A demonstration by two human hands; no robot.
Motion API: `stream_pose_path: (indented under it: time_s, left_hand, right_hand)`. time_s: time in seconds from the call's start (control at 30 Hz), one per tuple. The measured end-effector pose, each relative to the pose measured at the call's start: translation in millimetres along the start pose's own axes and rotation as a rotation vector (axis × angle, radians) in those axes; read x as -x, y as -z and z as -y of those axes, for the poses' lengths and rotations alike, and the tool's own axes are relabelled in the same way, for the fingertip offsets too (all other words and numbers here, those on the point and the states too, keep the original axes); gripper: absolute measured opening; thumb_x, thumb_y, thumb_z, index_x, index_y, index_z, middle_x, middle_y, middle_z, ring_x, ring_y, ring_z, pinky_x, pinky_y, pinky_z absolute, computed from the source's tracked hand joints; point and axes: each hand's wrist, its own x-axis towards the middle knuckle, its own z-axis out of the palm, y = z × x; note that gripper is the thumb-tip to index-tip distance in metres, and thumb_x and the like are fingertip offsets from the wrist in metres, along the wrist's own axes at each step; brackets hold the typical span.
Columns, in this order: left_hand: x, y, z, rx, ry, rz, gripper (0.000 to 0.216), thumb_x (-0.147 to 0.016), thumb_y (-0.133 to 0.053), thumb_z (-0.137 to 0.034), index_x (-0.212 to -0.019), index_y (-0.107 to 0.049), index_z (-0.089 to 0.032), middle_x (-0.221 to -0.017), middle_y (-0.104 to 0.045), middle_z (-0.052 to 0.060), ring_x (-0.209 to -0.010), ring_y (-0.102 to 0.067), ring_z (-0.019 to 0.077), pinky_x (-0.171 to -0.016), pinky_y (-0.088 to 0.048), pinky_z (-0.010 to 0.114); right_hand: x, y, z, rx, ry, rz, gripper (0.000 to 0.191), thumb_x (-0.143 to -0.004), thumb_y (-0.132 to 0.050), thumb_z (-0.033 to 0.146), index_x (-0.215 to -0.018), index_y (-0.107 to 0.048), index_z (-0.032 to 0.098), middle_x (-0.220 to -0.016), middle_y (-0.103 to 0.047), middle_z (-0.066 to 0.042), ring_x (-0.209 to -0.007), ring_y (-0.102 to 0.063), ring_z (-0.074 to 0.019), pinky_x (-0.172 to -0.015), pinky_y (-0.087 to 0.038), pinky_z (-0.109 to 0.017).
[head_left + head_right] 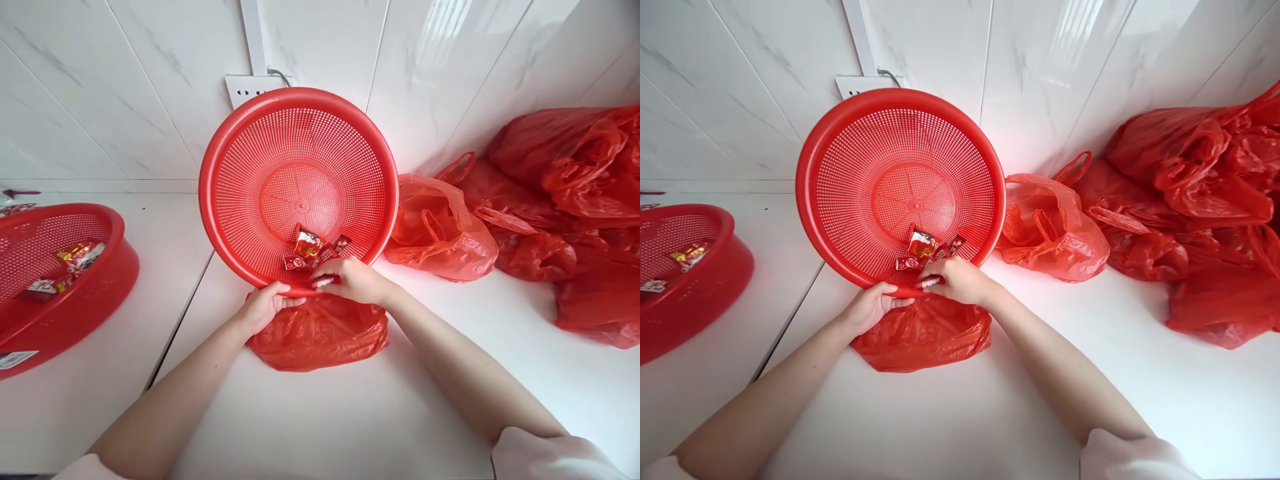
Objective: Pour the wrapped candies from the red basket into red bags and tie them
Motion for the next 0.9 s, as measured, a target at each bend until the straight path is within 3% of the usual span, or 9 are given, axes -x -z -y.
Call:
stream_pose_path:
  time_s: [0.07,0.17,0.3,0.4,0.5,0.6,0.7,0.8,0.9]
  left_hand:
    - [0,0,0,0.004,-0.006,0.022,0.025,-0.080,-0.057,-0.016,-0.101,-0.069,-0.011,-0.112,-0.069,0.013,-0.106,-0.063,0.0278,-0.089,-0.053,0.043]
    - [1,0,-1,-0.003,-0.011,0.044,0.029,-0.080,-0.057,-0.017,-0.106,-0.068,-0.011,-0.115,-0.068,0.013,-0.108,-0.062,0.0282,-0.088,-0.053,0.042]
    - [1,-1,-2,-0.003,-0.011,0.041,0.029,-0.081,-0.056,-0.016,-0.107,-0.068,-0.010,-0.117,-0.067,0.014,-0.112,-0.060,0.0295,-0.088,-0.053,0.042]
    - [1,-1,-1,-0.004,-0.005,0.047,0.028,-0.081,-0.055,-0.016,-0.105,-0.068,-0.010,-0.117,-0.067,0.013,-0.111,-0.060,0.0295,-0.090,-0.052,0.042]
    - [1,-1,1,-0.009,0.002,0.056,0.029,-0.082,-0.055,-0.017,-0.106,-0.068,-0.010,-0.116,-0.068,0.013,-0.110,-0.061,0.0291,-0.091,-0.052,0.042]
    - [2,-3,1,-0.017,-0.013,0.033,0.029,-0.081,-0.057,-0.016,-0.107,-0.069,-0.012,-0.115,-0.068,0.011,-0.108,-0.062,0.0276,-0.089,-0.053,0.041]
    - [4,-6,1,-0.027,-0.015,-0.031,0.025,-0.078,-0.060,-0.014,-0.101,-0.071,-0.013,-0.110,-0.070,0.009,-0.105,-0.063,0.0264,-0.087,-0.054,0.040]
    - [5,-7,1,-0.034,-0.004,-0.046,0.023,-0.077,-0.060,-0.014,-0.097,-0.072,-0.011,-0.104,-0.072,0.010,-0.100,-0.065,0.0261,-0.087,-0.054,0.041]
    - [4,-7,0,-0.024,0.018,-0.036,0.024,-0.077,-0.059,-0.015,-0.095,-0.071,-0.008,-0.100,-0.073,0.012,-0.092,-0.067,0.0250,-0.087,-0.053,0.042]
  right_hand:
    - [0,4,3,-0.250,-0.128,-0.018,0.028,-0.087,-0.059,0.040,-0.093,-0.068,0.014,-0.087,-0.070,-0.006,-0.079,-0.066,-0.0177,-0.076,-0.051,-0.032]
    - [1,11,6,-0.641,-0.318,0.068,0.037,-0.081,-0.065,0.047,-0.092,-0.068,0.012,-0.088,-0.071,-0.008,-0.076,-0.069,-0.0172,-0.069,-0.055,-0.030]
    - [2,15,7,-0.763,-0.395,0.108,0.039,-0.070,-0.076,0.045,-0.091,-0.067,0.013,-0.084,-0.070,-0.006,-0.074,-0.070,-0.0150,-0.065,-0.055,-0.025]
    - [3,14,10,-0.677,-0.353,0.133,0.040,-0.069,-0.076,0.045,-0.092,-0.065,0.015,-0.079,-0.069,-0.003,-0.071,-0.069,-0.0157,-0.063,-0.054,-0.026]
    - [3,11,12,-0.464,-0.247,0.175,0.039,-0.081,-0.062,0.053,-0.080,-0.067,0.014,-0.075,-0.068,-0.004,-0.070,-0.066,-0.0155,-0.064,-0.052,-0.027]
    - [1,4,8,-0.215,-0.157,-0.034,0.044,-0.092,-0.044,0.051,-0.082,-0.069,0.016,-0.081,-0.070,-0.005,-0.075,-0.065,-0.0158,-0.073,-0.050,-0.030]
    - [-2,-8,-2,0.024,-0.069,-0.238,0.036,-0.095,-0.044,0.043,-0.102,-0.066,0.017,-0.104,-0.069,-0.009,-0.098,-0.063,-0.0199,-0.090,-0.047,-0.035]
    - [-1,-18,-12,0.211,-0.032,-0.189,0.048,-0.092,-0.050,0.045,-0.129,-0.053,0.015,-0.127,-0.059,-0.016,-0.119,-0.054,-0.0266,-0.101,-0.040,-0.045]
    - [0,-21,-17,0.221,0.020,-0.083,0.060,-0.085,-0.060,0.048,-0.133,-0.050,0.014,-0.124,-0.061,-0.017,-0.116,-0.056,-0.0284,-0.103,-0.039,-0.048]
